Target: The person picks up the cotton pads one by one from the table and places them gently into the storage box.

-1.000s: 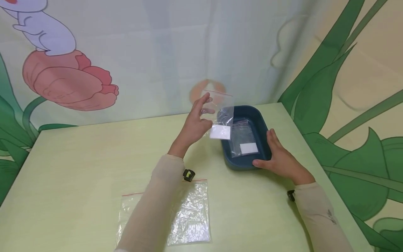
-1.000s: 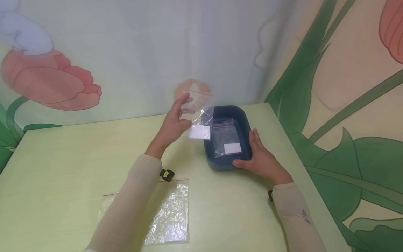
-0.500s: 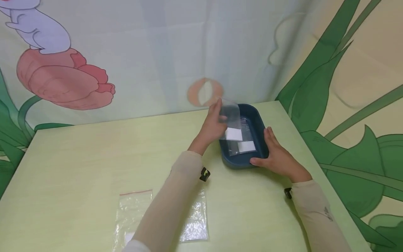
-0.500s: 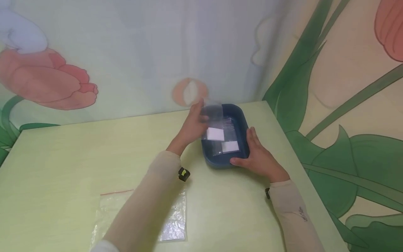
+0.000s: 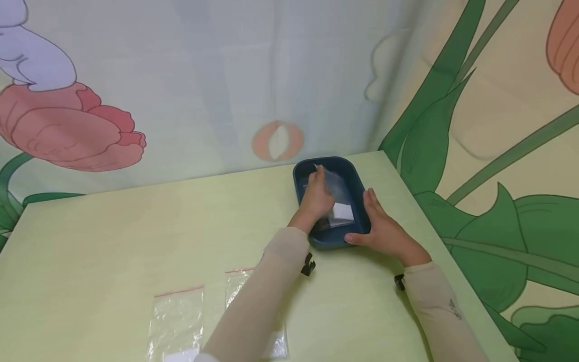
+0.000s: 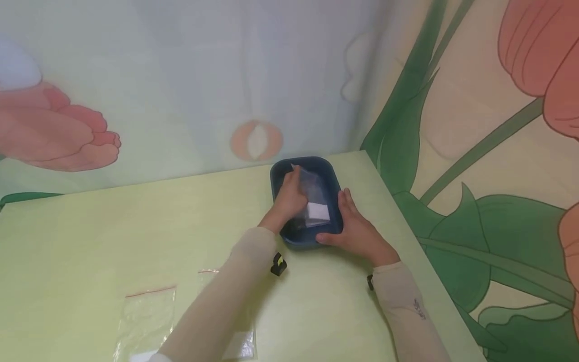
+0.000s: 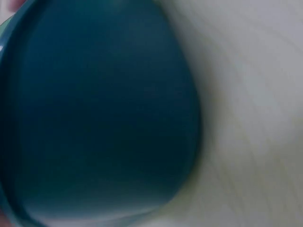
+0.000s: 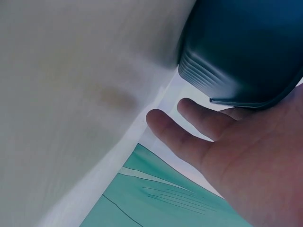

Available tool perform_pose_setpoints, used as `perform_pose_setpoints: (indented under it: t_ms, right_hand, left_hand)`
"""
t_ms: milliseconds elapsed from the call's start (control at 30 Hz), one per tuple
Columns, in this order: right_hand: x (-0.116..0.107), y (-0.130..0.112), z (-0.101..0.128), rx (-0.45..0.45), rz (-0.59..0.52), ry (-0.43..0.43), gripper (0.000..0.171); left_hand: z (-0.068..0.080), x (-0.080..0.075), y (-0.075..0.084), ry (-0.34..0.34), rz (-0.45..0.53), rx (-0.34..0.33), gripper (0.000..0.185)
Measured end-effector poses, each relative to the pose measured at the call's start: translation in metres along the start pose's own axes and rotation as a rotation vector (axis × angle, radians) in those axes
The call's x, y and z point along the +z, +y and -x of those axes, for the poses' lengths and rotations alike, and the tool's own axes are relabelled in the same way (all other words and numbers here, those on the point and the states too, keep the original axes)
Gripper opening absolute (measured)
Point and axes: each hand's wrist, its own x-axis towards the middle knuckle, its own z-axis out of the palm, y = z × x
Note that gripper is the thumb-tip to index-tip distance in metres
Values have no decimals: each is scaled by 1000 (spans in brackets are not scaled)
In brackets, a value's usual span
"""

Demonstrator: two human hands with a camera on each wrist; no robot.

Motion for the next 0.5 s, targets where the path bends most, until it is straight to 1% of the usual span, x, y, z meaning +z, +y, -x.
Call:
perform_pose_setpoints:
  t_ms: [67, 233, 500]
  right_hand:
    - [-1, 0, 1, 5, 3, -5, 124]
    - [-5, 4, 4, 13, 9, -12, 124]
    - [-10, 8, 4, 0, 11, -9, 123]
  left_hand:
    - [1, 4, 1, 1, -19, -10, 81]
    - [3, 11, 7, 6, -107, -33, 85]
    - [2, 17, 12, -57, -172, -63, 90]
